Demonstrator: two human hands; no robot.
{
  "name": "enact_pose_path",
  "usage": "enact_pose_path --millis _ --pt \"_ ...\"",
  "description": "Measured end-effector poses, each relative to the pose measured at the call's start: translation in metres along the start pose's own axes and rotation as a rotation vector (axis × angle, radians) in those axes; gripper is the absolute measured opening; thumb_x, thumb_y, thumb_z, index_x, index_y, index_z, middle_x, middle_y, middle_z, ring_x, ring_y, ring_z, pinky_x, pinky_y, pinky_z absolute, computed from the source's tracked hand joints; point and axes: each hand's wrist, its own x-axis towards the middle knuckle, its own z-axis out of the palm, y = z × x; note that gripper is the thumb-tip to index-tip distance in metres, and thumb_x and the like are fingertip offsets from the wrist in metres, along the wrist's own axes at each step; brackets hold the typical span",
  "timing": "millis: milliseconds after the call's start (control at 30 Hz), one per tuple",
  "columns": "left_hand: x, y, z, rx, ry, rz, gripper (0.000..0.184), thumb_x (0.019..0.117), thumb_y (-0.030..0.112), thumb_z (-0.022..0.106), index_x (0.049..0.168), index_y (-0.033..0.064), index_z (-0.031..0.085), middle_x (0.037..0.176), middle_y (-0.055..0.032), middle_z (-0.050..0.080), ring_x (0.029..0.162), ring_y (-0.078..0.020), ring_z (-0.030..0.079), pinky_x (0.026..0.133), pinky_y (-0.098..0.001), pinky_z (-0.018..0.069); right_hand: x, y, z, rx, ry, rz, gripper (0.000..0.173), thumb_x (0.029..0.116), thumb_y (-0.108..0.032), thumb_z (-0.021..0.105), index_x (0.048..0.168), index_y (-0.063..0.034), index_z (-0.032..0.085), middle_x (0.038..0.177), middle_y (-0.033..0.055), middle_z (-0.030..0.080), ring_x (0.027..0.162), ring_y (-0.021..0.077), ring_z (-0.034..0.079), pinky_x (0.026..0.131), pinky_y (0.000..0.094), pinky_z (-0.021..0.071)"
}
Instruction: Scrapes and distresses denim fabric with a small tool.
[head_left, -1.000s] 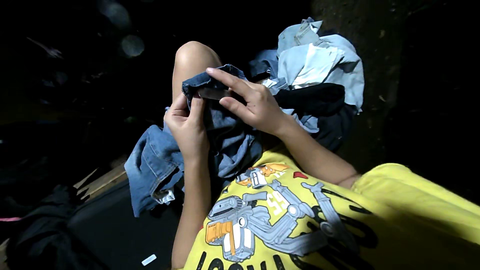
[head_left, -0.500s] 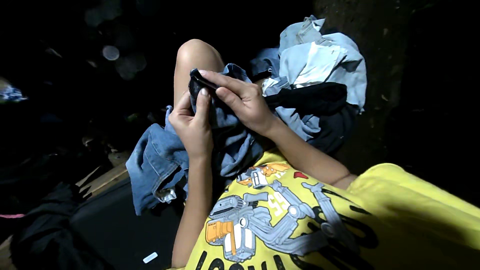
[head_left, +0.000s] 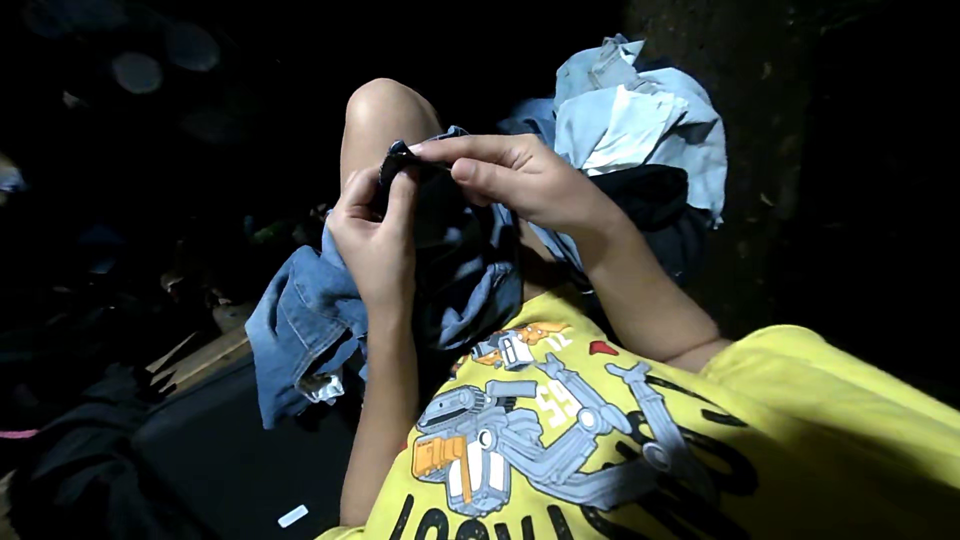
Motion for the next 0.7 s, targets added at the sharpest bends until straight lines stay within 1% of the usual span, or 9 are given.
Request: enact_pose_path --millis 67,100,133,167,233,367,500,567,700 --pt "0.002 0.002 0.002 -0.020 0.014 -0.051 0.010 0.0978 0.005 0.062 0.092 0.0091 0.069 0.080 0.0114 0.067 0.076 0.0039 0.064 0.073 -0.0167 0.0544 -0.002 -0.001 0.003 -0.215 0.036 -0.014 0.034 0.1067 -0.016 0.049 0.135 -0.0055 0.064 0.126 0.0005 0.069 0.094 -0.0031 0.063 0.083 0.0182 0.0521" --pt "0.003 0.003 0.003 -0.031 0.029 -0.075 0.012 0.0981 0.004 0.062 0.090 0.0101 0.068 0.077 0.0117 0.067 0.073 0.0037 0.063 0.071 -0.0166 0.0548 -0.003 0.002 0.005 -0.323 0.065 -0.038 0.036 0.1064 -0.018 0.050 0.138 -0.0080 0.064 0.128 0.0028 0.069 0.101 0.0024 0.066 0.088 0.0249 0.0547" --pt "0.003 0.004 0.004 -0.043 0.045 -0.093 0.013 0.0987 0.004 0.061 0.089 0.0106 0.067 0.075 0.0115 0.066 0.071 0.0032 0.064 0.069 -0.0167 0.0551 -0.005 0.006 0.010 -0.410 0.105 -0.075 0.038 0.1056 -0.020 0.052 0.140 -0.0079 0.062 0.125 0.0065 0.070 0.100 0.0092 0.068 0.087 0.0321 0.0558" --pt "0.002 0.004 0.005 -0.057 0.057 -0.107 0.014 0.0997 0.004 0.059 0.089 0.0110 0.066 0.074 0.0112 0.066 0.069 0.0026 0.064 0.068 -0.0171 0.0556 -0.006 0.011 0.015 -0.475 0.149 -0.107 0.040 0.1050 -0.021 0.053 0.142 -0.0068 0.061 0.119 0.0096 0.071 0.094 0.0145 0.068 0.082 0.0371 0.0563" --pt "0.002 0.003 0.005 -0.075 0.062 -0.122 0.016 0.1018 0.006 0.057 0.090 0.0113 0.066 0.075 0.0106 0.066 0.069 0.0018 0.064 0.067 -0.0177 0.0560 -0.009 0.022 0.020 -0.590 0.216 -0.139 0.044 0.1052 -0.025 0.054 0.145 -0.0063 0.057 0.113 0.0128 0.072 0.089 0.0217 0.070 0.076 0.0425 0.0578" --pt "-0.002 0.001 0.005 -0.063 0.036 -0.103 0.014 0.1004 0.003 0.057 0.092 0.0094 0.067 0.078 0.0102 0.068 0.072 0.0020 0.065 0.070 -0.0178 0.0563 -0.011 0.034 0.028 -0.762 0.359 -0.237 0.043 0.1041 -0.029 0.056 0.140 -0.0049 0.062 0.091 0.0136 0.070 0.074 0.0238 0.066 0.065 0.0382 0.0544" --pt "-0.005 -0.003 0.007 -0.054 0.071 -0.049 0.014 0.0990 0.003 0.058 0.092 0.0100 0.067 0.078 0.0114 0.067 0.073 0.0030 0.064 0.070 -0.0171 0.0557 -0.002 0.037 0.035 -0.715 0.386 -0.288 0.040 0.1049 -0.028 0.055 0.136 -0.0043 0.065 0.098 0.0137 0.072 0.078 0.0227 0.067 0.068 0.0377 0.0558" --pt "-0.008 -0.003 0.007 -0.066 0.096 -0.043 0.013 0.0994 0.003 0.059 0.093 0.0094 0.068 0.080 0.0104 0.069 0.075 0.0018 0.066 0.072 -0.0185 0.0573 -0.005 0.042 0.037 -0.716 0.407 -0.299 0.042 0.1058 -0.031 0.053 0.136 -0.0050 0.065 0.088 0.0118 0.067 0.072 0.0211 0.063 0.064 0.0358 0.0534" --pt "-0.006 -0.005 0.007 -0.087 0.132 -0.053 0.014 0.0992 0.003 0.059 0.091 0.0104 0.068 0.078 0.0108 0.069 0.073 0.0020 0.066 0.070 -0.0181 0.0570 -0.002 0.046 0.038 -0.651 0.386 -0.284 0.037 0.1051 -0.026 0.054 0.134 -0.0075 0.068 0.083 0.0109 0.064 0.068 0.0196 0.060 0.061 0.0344 0.0513"
